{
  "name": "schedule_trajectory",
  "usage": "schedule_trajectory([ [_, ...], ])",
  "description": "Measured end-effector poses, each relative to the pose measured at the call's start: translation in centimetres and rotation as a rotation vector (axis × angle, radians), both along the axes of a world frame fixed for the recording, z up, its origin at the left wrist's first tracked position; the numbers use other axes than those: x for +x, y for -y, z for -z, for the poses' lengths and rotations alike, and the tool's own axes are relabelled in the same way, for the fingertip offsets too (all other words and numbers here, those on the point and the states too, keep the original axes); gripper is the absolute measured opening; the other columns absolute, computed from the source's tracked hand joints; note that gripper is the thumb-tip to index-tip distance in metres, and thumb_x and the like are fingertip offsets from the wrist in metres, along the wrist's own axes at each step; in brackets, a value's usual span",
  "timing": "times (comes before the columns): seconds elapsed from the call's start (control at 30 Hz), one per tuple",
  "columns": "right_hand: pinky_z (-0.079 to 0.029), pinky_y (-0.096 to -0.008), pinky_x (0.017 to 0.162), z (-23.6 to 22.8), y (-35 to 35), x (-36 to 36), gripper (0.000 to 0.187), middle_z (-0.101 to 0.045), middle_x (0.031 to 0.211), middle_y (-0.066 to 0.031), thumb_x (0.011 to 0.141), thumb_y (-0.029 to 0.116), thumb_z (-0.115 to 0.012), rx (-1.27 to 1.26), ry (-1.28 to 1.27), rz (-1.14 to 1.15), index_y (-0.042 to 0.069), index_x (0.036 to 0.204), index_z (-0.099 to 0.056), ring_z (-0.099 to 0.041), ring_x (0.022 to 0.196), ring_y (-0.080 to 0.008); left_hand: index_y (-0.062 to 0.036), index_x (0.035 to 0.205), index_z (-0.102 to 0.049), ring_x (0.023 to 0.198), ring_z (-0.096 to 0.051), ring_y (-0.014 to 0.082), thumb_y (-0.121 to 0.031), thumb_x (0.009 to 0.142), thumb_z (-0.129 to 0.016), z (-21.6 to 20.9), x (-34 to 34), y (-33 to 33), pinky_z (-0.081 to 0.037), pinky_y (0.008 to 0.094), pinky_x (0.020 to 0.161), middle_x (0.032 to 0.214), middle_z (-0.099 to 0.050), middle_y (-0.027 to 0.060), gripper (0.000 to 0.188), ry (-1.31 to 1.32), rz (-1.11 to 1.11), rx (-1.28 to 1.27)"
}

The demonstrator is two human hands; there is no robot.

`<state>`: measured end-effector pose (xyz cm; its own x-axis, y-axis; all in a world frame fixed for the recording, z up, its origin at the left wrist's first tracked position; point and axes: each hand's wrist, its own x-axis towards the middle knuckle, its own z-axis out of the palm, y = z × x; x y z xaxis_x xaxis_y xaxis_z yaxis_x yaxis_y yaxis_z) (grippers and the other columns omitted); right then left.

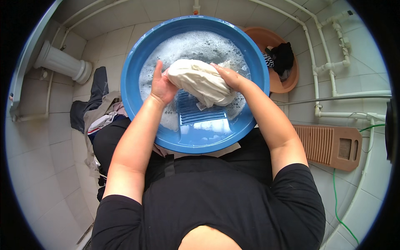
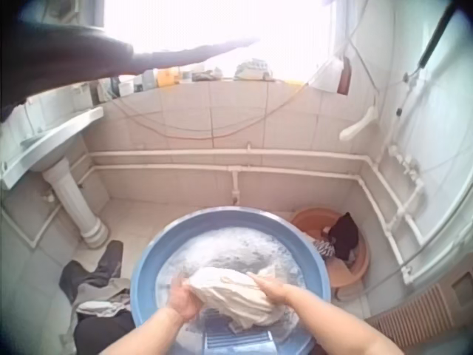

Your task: The person sits on the floor and hand-washes clothes in a blue basin filled with soapy water. They scrub a white cloth and then a striped shirt against the basin's textured bottom, repeatedly wringing and rinsing them.

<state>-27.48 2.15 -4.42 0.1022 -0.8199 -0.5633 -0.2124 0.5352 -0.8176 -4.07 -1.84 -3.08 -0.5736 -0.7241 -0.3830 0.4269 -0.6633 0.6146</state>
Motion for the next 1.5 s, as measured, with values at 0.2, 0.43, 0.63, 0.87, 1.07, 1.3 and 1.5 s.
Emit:
schedule_trajectory([
  [0.2, -0.045, -0.0419, 0.077, -1.4, -1.8, 3.4, 0.046, -0.061, 0.09, -0.0207, 0.075, 0.043, -0.054, -0.522, -0.757, -0.273, -0.001, 0.089, -0.06, -0.058, 0.087, -0.0366, -0.0011, 0.108, -0.058, 0.106, -0.052, 0.0253, -0.028, 0.082, -0.054, 3.3, -0.9, -1.4, -0.038, 0.0324, 0.092, 0.108, -0.057, 0.0193, 0.038, 0.791, -0.085, -0.7],
  [0.43, -0.042, -0.0448, 0.076, -2.2, -8.5, 6.0, 0.029, -0.057, 0.1, -0.0173, 0.075, 0.032, -0.054, -1.115, -0.747, -0.213, 0.005, 0.082, -0.061, -0.055, 0.09, -0.0334, -0.0089, 0.084, -0.058, 0.102, -0.049, 0.0338, -0.025, 0.081, -0.054, 1.9, -1.5, -8.6, -0.039, 0.0423, 0.088, 0.099, -0.056, 0.0131, 0.017, 1.327, -0.001, -1.472],
  [0.63, -0.047, -0.0441, 0.073, -0.1, -1.1, 5.6, 0.039, -0.063, 0.086, -0.0161, 0.08, 0.036, -0.041, -0.518, -0.766, -0.16, 0.003, 0.076, -0.062, -0.06, 0.081, -0.0358, -0.0095, 0.089, -0.061, 0.097, -0.052, 0.0334, -0.031, 0.083, -0.051, 3.4, -4.1, -2.1, -0.042, 0.0441, 0.08, 0.098, -0.059, 0.0141, 0.024, 1.483, 0.109, -1.195],
  [0.87, -0.039, -0.04, 0.087, -3.9, -2.3, 5.6, 0.044, -0.059, 0.104, -0.016, 0.076, 0.043, -0.046, -0.18, -0.66, -0.285, 0.005, 0.088, -0.063, -0.053, 0.099, -0.0331, -0.0035, 0.085, -0.06, 0.101, -0.048, 0.0362, -0.023, 0.081, -0.052, 0.8, -1.9, -2.6, -0.037, 0.0444, 0.088, 0.11, -0.053, 0.0149, 0.022, 1.178, 0.333, -1.094],
  [1.07, -0.044, -0.0419, 0.069, -1.1, -7.0, 5.5, 0.022, -0.059, 0.078, -0.013, 0.07, 0.027, -0.055, -0.983, -0.772, -0.349, 0.006, 0.075, -0.056, -0.056, 0.078, -0.0338, -0.0073, 0.08, -0.054, 0.089, -0.049, 0.0331, -0.019, 0.078, -0.052, 1.2, -2.0, -6.3, -0.039, 0.0437, 0.079, 0.091, -0.054, 0.0138, 0.013, 1.291, 0.27, -1.524],
  [1.3, -0.046, -0.0414, 0.079, 0.6, 0.8, 5.2, 0.049, -0.063, 0.096, -0.0177, 0.08, 0.043, -0.039, -0.477, -0.902, -0.196, 0.002, 0.089, -0.063, -0.059, 0.091, -0.0337, -0.0071, 0.094, -0.062, 0.103, -0.051, 0.0318, -0.033, 0.086, -0.044, 2.1, -5.2, -0.4, -0.039, 0.0462, 0.085, 0.112, -0.054, 0.0135, 0.032, 1.685, 0.396, -1.174],
  [1.5, -0.042, -0.0431, 0.069, -2.5, -6.8, 5.7, 0.027, -0.058, 0.076, -0.0143, 0.067, 0.027, -0.059, -1.027, -0.744, -0.148, 0.003, 0.079, -0.056, -0.056, 0.073, -0.0322, -0.0044, 0.092, -0.052, 0.095, -0.046, 0.034, -0.01, 0.078, -0.054, -1.5, -1.2, -7.0, -0.037, 0.0432, 0.085, 0.101, -0.05, 0.0158, 0.015, 1.138, 0.071, -1.598],
])
